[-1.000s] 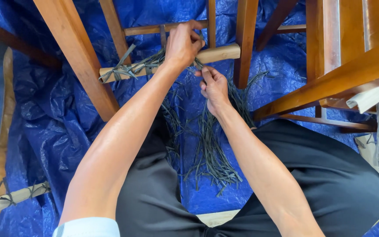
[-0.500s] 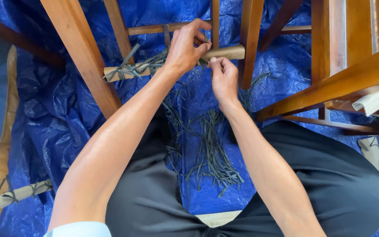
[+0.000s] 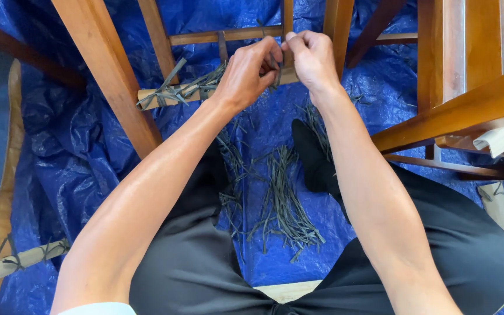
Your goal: Repairing a wooden chair by weaving and tying plastic straps to form the seat.
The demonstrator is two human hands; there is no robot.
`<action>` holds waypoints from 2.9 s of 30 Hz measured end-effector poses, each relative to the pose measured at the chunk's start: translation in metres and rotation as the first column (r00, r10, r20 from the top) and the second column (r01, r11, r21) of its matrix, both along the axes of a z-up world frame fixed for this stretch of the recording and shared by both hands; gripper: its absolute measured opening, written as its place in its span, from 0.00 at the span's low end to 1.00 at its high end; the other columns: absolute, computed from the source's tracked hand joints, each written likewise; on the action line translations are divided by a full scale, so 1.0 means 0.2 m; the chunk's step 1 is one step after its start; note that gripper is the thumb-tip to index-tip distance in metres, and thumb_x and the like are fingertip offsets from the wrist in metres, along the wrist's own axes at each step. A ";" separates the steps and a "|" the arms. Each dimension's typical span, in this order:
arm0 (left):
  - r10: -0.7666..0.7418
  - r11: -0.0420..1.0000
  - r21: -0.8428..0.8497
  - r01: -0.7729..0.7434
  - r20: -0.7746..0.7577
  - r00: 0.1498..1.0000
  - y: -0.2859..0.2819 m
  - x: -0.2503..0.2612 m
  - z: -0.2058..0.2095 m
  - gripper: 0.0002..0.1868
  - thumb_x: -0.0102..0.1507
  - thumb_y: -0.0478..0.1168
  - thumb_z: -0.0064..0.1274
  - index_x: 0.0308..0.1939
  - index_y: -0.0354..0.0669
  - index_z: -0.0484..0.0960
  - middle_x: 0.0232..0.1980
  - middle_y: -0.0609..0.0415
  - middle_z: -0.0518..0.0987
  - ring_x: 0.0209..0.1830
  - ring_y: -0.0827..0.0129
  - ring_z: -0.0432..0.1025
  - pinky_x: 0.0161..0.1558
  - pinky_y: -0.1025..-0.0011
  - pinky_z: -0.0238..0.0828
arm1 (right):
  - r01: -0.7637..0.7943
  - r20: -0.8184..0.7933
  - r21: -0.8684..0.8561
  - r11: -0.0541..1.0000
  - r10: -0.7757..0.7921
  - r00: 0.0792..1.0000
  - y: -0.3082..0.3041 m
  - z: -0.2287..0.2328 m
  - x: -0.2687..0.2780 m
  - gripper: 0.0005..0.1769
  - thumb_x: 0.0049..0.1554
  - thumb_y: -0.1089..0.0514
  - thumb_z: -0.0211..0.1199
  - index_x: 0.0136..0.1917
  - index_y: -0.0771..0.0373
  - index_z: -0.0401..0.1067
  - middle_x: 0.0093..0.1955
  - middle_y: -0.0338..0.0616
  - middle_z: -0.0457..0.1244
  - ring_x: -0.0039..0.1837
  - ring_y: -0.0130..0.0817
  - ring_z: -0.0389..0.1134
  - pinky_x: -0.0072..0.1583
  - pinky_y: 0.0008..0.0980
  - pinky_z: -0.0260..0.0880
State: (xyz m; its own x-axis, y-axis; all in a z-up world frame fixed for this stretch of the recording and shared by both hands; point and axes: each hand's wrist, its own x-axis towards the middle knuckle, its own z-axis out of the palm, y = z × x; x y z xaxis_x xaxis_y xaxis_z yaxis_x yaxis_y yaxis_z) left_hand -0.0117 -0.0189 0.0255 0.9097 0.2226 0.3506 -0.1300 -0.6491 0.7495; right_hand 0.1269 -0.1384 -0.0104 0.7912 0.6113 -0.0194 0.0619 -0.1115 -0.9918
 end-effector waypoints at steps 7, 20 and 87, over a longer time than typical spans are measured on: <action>0.024 0.912 0.406 -0.060 0.094 0.995 -0.03 -0.02 -0.01 0.11 0.60 0.31 0.59 0.42 0.41 0.74 0.40 0.49 0.81 0.44 0.49 0.76 0.44 0.56 0.72 | -0.051 -0.031 -0.036 0.998 0.050 0.998 0.12 0.06 -0.01 0.15 0.62 0.51 0.59 0.41 0.63 0.77 0.31 0.35 0.65 0.33 0.23 0.65 0.38 0.27 0.65; 0.060 0.833 0.551 -0.051 0.000 0.998 -0.05 0.02 -0.06 0.09 0.62 0.29 0.48 0.47 0.40 0.74 0.40 0.46 0.78 0.38 0.46 0.77 0.36 0.53 0.71 | -0.111 0.089 -0.117 0.987 0.121 0.989 0.23 -0.08 0.16 0.19 0.63 0.49 0.60 0.43 0.66 0.81 0.32 0.36 0.64 0.36 0.22 0.61 0.40 0.28 0.63; 0.116 0.993 -0.010 -0.118 -0.131 0.985 -0.05 0.05 0.02 0.07 0.57 0.28 0.58 0.39 0.38 0.86 0.30 0.44 0.84 0.30 0.62 0.82 0.36 0.64 0.76 | -0.267 0.585 -0.503 0.822 0.551 0.595 -0.13 0.45 0.00 0.13 0.63 0.57 0.56 0.45 0.65 0.78 0.41 0.56 0.70 0.46 0.54 0.72 0.51 0.50 0.70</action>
